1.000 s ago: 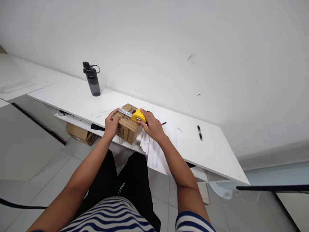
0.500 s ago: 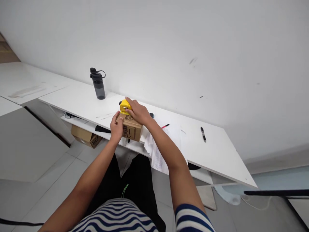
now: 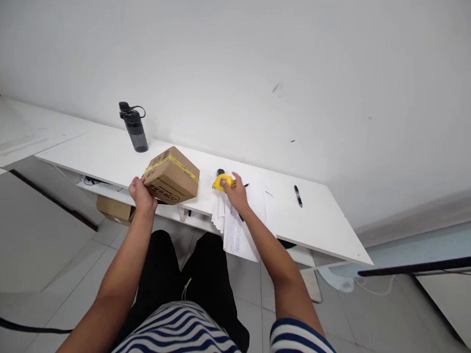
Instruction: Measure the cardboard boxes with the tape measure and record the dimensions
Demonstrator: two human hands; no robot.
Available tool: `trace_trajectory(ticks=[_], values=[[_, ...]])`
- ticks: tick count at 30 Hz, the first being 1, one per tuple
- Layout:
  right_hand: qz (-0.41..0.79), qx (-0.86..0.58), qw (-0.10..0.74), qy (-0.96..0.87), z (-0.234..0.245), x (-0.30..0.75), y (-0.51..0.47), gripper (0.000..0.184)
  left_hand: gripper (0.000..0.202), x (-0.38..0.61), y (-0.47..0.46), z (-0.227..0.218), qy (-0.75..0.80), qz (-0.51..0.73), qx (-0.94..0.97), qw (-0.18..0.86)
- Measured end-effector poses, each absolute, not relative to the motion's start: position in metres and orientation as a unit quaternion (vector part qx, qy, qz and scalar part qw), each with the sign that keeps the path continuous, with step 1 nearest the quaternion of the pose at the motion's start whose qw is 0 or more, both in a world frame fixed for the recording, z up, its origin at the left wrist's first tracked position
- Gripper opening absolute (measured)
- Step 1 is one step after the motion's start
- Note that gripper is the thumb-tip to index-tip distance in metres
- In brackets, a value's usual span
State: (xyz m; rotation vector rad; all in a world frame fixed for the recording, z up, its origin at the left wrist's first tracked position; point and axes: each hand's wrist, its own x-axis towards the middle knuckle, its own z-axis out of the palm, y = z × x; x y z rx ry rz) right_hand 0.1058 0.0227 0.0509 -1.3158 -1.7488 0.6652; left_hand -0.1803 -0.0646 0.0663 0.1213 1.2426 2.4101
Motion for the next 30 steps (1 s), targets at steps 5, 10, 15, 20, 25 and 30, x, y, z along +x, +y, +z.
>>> trace_trajectory(ticks=[5, 10, 15, 20, 25, 30], values=[[0.194, -0.494, 0.29, -0.796, 0.037, 0.062, 0.002, 0.057, 0.037, -0.187, -0.061, 0.081, 0.502, 0.848, 0.134, 0.104], [0.224, -0.545, 0.209, -0.781, 0.04, 0.019, 0.024, 0.053, 0.04, -0.2, -0.051, 0.097, 0.586, 0.776, 0.232, 0.025], [0.212, -0.542, 0.141, -0.801, 0.039, -0.008, 0.045, 0.051, 0.044, -0.192, -0.043, 0.101, 0.641, 0.691, 0.303, -0.142], [0.088, -0.488, 0.214, -0.841, 0.05, 0.021, 0.061, 0.042, 0.037, -0.137, -0.063, 0.079, 0.536, 0.56, 0.581, -0.249], [-0.018, -0.586, 0.224, -0.779, 0.052, 0.126, 0.087, 0.046, 0.03, -0.056, -0.077, 0.052, 0.453, 0.326, 0.828, -0.055], [-0.06, -0.591, 0.037, -0.803, 0.025, 0.189, 0.085, 0.042, 0.049, -0.012, -0.053, 0.037, 0.489, 0.174, 0.854, 0.039]])
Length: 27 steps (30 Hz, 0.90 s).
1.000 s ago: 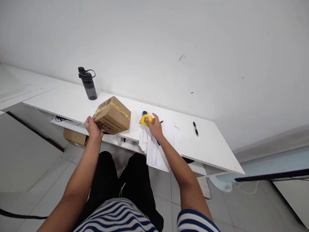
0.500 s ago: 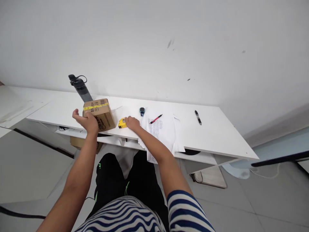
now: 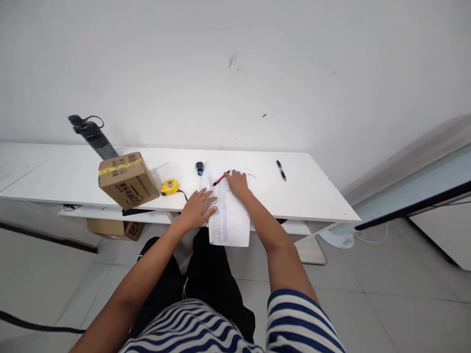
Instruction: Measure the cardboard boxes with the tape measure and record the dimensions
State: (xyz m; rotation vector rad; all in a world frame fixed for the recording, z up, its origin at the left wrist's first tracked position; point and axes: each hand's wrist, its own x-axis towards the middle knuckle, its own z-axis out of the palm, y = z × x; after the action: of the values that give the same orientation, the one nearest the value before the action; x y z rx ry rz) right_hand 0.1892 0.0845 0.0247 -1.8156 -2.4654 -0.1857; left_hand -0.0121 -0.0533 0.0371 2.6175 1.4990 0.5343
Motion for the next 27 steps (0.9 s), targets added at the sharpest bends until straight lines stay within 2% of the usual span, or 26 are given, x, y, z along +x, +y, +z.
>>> trace_trajectory(ticks=[4, 9, 14, 15, 17, 19, 21, 23, 27], values=[[-0.086, -0.569, 0.033, -0.817, 0.015, 0.2, 0.083, 0.04, 0.051, -0.015, -0.031, 0.018, 0.531, 0.138, 0.832, 0.088], [-0.084, -0.537, 0.025, -0.839, 0.015, 0.206, 0.097, 0.049, 0.044, -0.02, -0.026, 0.0, 0.537, 0.193, 0.82, 0.055], [-0.061, -0.498, 0.045, -0.864, 0.019, 0.21, 0.104, 0.035, 0.043, -0.016, -0.03, 0.0, 0.539, 0.195, 0.818, 0.041], [-0.046, -0.504, 0.071, -0.859, 0.02, 0.21, 0.102, 0.035, 0.044, -0.016, -0.03, 0.001, 0.539, 0.196, 0.818, 0.039], [0.043, -0.526, 0.194, -0.827, 0.021, 0.211, 0.093, 0.037, 0.044, -0.016, -0.029, 0.002, 0.539, 0.2, 0.817, 0.037], [0.209, -0.512, 0.363, -0.75, 0.02, 0.21, 0.08, 0.041, 0.043, -0.016, -0.028, 0.003, 0.537, 0.201, 0.818, 0.038], [0.352, -0.463, 0.465, -0.668, 0.016, 0.207, 0.066, 0.043, 0.043, -0.016, -0.027, 0.004, 0.535, 0.199, 0.82, 0.039], [0.397, -0.453, 0.493, -0.628, 0.011, 0.205, 0.057, 0.041, 0.043, -0.015, -0.026, 0.004, 0.534, 0.195, 0.822, 0.04], [0.388, -0.505, 0.471, -0.61, 0.003, 0.203, 0.056, 0.035, 0.044, -0.015, -0.025, 0.005, 0.535, 0.185, 0.823, 0.037]])
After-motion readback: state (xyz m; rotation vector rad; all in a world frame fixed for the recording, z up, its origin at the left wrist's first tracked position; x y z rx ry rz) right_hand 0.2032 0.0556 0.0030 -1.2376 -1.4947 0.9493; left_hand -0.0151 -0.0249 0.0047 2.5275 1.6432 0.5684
